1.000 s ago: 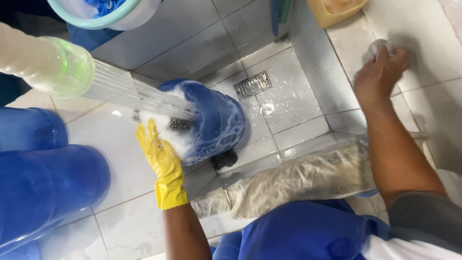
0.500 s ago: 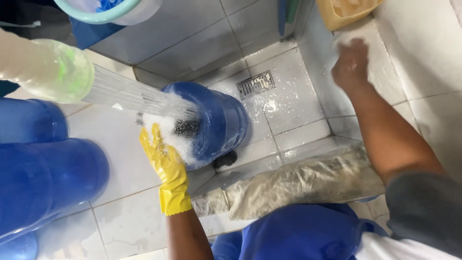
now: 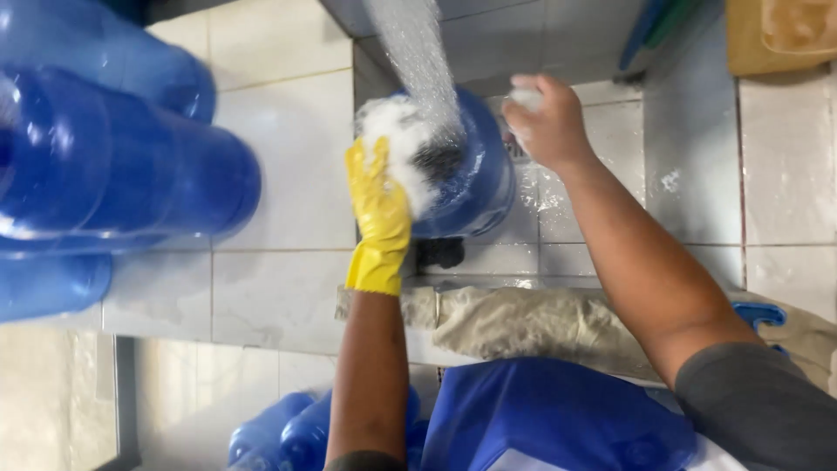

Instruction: Scrubbing the exterior of large blue water jugs with soap and rinsing them with water in a cleaning area.

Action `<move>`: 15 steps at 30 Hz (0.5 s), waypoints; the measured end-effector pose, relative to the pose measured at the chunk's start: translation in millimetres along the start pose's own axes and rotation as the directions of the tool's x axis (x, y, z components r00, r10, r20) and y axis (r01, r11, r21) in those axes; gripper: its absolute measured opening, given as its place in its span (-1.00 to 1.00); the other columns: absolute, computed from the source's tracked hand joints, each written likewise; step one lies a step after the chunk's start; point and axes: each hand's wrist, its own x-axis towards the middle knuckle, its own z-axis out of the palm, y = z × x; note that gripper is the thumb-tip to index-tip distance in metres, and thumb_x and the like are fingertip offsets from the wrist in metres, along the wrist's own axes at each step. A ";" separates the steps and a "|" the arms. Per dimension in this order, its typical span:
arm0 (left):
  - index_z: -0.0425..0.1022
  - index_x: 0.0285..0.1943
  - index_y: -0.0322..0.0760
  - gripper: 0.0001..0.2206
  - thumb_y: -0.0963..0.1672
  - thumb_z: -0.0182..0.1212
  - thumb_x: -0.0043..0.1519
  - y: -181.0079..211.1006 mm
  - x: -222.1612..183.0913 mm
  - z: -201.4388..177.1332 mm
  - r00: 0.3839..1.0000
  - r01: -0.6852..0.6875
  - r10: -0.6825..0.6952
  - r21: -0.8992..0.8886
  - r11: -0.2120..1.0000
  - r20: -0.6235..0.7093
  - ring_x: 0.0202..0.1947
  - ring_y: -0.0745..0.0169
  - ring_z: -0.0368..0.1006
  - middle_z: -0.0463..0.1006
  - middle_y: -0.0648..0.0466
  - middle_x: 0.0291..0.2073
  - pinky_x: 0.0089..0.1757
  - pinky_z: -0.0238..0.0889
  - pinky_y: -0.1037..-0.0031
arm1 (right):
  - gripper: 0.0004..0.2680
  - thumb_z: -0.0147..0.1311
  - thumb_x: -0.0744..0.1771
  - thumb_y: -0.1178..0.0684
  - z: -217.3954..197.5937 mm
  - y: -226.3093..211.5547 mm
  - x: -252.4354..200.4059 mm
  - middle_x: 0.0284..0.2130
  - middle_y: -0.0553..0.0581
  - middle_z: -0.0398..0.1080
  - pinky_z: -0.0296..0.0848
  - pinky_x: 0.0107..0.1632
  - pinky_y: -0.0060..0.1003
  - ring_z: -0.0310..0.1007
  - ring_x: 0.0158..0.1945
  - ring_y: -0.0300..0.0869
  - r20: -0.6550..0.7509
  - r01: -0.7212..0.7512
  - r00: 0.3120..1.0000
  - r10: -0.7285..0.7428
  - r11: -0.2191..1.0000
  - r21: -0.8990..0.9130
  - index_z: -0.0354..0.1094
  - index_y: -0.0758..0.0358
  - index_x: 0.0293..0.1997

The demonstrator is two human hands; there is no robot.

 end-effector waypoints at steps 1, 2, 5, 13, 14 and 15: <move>0.38 0.45 -0.10 -0.51 -0.23 -0.05 0.28 4.5 -3.3 0.8 1.000 -0.019 0.017 -0.068 0.997 -0.021 0.50 -0.28 0.11 0.25 -0.16 0.45 0.48 -0.12 0.11 | -0.85 0.07 0.38 0.09 6.7 -20.2 3.4 0.17 0.27 0.40 0.45 -0.58 -0.20 0.52 -0.59 -0.14 0.085 0.150 0.985 -0.147 0.988 -0.032 0.26 0.37 -0.07; 0.38 0.45 -0.10 -0.51 -0.23 -0.05 0.28 14.7 -2.1 -2.2 0.999 -0.013 0.010 -0.066 0.998 -0.041 0.50 -0.28 0.11 0.25 -0.16 0.45 0.48 -0.12 0.11 | -0.85 0.07 0.38 0.09 15.2 -26.1 11.2 0.17 0.27 0.40 0.45 -0.58 -0.20 0.52 -0.59 -0.14 0.096 0.168 0.982 -0.164 0.985 -0.037 0.26 0.37 -0.07; 0.30 0.49 0.15 -0.37 -0.21 0.05 0.17 37.5 5.9 1.7 0.994 0.108 -0.106 0.100 0.989 -0.023 0.53 -0.17 0.09 0.25 0.01 0.49 0.44 0.03 0.21 | -0.71 0.01 0.37 0.29 34.9 -36.3 35.0 -0.12 0.45 0.39 0.55 -0.49 -0.08 0.54 -0.46 0.02 0.032 0.148 0.989 -0.145 0.968 -0.201 0.15 0.07 0.18; 0.26 0.49 0.27 -0.39 -0.08 0.03 0.15 67.4 19.8 -1.0 0.924 0.308 -0.318 0.078 0.948 0.214 0.57 -0.10 -0.11 0.11 0.13 0.55 0.30 -0.09 -0.16 | -0.54 -0.10 0.17 0.25 78.1 -60.6 12.0 0.20 0.28 0.38 0.30 0.30 -0.13 0.36 0.25 0.09 0.184 0.267 0.956 -0.230 0.940 -0.212 0.38 0.30 0.22; 0.26 0.49 0.27 -0.39 -0.08 0.03 0.15 71.7 24.3 -4.7 0.926 0.310 -0.318 0.072 0.948 0.201 0.57 -0.10 -0.11 0.11 0.13 0.55 0.30 -0.09 -0.16 | -0.54 -0.10 0.17 0.25 75.8 -44.6 27.5 0.20 0.28 0.38 0.30 0.30 -0.13 0.36 0.25 0.09 0.188 0.281 0.952 -0.243 0.935 -0.216 0.38 0.30 0.22; 0.28 0.48 0.23 -0.40 -0.12 0.01 0.15 75.4 28.7 -8.6 0.907 0.351 -0.354 0.055 0.935 0.227 0.57 -0.08 -0.13 0.11 0.12 0.55 0.31 -0.13 -0.14 | -0.78 -0.05 0.20 0.25 73.9 -29.1 43.6 -0.16 0.19 0.41 0.38 -0.06 -0.11 0.43 -0.09 0.05 0.156 0.425 0.905 -0.395 0.845 -0.325 0.38 0.26 -0.12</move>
